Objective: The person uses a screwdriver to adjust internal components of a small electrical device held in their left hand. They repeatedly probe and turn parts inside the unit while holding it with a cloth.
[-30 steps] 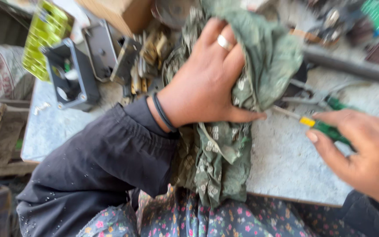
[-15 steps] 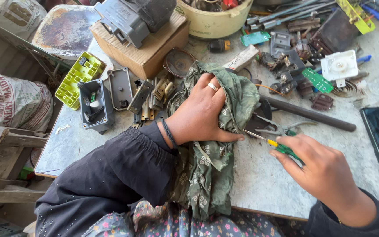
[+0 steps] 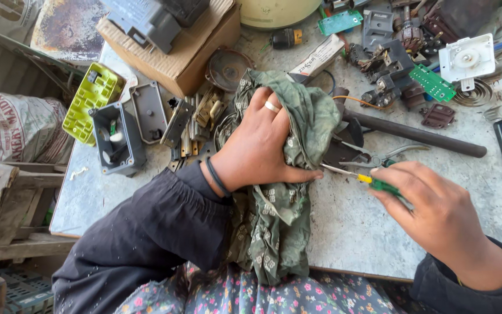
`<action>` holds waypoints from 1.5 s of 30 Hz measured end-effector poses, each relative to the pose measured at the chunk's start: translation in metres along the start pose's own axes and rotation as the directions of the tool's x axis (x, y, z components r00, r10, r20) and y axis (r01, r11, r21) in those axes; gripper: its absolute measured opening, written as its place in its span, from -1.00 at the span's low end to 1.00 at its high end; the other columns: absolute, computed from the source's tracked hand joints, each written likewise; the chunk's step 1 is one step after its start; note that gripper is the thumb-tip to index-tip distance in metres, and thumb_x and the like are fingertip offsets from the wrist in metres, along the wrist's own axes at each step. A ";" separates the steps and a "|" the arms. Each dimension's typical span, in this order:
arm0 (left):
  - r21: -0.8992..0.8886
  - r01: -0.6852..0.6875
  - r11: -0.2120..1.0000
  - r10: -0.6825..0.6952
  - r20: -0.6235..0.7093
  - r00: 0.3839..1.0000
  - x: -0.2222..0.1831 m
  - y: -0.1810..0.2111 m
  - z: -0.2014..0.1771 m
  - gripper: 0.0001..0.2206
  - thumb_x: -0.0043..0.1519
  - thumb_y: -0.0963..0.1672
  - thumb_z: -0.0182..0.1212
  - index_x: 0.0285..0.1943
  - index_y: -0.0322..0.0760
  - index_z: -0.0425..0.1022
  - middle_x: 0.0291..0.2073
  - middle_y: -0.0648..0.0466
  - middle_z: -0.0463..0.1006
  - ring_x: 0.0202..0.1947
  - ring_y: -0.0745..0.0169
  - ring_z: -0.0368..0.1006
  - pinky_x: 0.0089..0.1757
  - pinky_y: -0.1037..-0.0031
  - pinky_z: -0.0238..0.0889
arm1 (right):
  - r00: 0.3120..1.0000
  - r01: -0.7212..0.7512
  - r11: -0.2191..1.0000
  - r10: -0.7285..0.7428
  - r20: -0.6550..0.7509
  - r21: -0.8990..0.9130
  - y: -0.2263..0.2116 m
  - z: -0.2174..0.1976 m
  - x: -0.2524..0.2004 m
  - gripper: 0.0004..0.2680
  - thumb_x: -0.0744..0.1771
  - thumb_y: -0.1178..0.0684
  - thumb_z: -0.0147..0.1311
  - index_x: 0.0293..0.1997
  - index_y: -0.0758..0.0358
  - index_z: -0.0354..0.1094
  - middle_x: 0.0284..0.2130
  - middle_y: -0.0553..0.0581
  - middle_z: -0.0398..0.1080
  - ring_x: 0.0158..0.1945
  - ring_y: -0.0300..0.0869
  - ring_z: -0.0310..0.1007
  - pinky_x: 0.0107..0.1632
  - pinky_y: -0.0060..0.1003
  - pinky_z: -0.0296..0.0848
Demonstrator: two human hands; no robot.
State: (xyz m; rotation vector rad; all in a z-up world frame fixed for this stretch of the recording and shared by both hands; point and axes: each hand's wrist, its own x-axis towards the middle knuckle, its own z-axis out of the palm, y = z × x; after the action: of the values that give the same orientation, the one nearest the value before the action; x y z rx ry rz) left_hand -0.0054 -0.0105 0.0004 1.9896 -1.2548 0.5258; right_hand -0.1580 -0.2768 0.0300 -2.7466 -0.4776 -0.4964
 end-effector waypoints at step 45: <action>-0.060 0.035 0.998 -0.022 0.209 0.978 -0.008 -0.018 -0.004 0.03 -0.05 0.22 0.66 0.46 -0.36 0.22 0.41 -0.15 0.26 0.49 -0.19 0.13 0.46 -0.08 -0.27 | 0.572 -0.588 0.808 0.448 0.687 -0.038 0.031 0.008 -0.007 -0.71 0.32 -0.10 0.16 0.17 -0.04 0.51 -0.40 0.02 0.54 -0.36 -0.26 0.56 -0.27 -0.33 0.59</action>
State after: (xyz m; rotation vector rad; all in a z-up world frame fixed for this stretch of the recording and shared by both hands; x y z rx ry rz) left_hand 0.0075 0.0026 -0.0085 2.0463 -1.3487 0.2641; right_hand -0.1508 -0.3034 0.0123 -2.5993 0.1736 0.6956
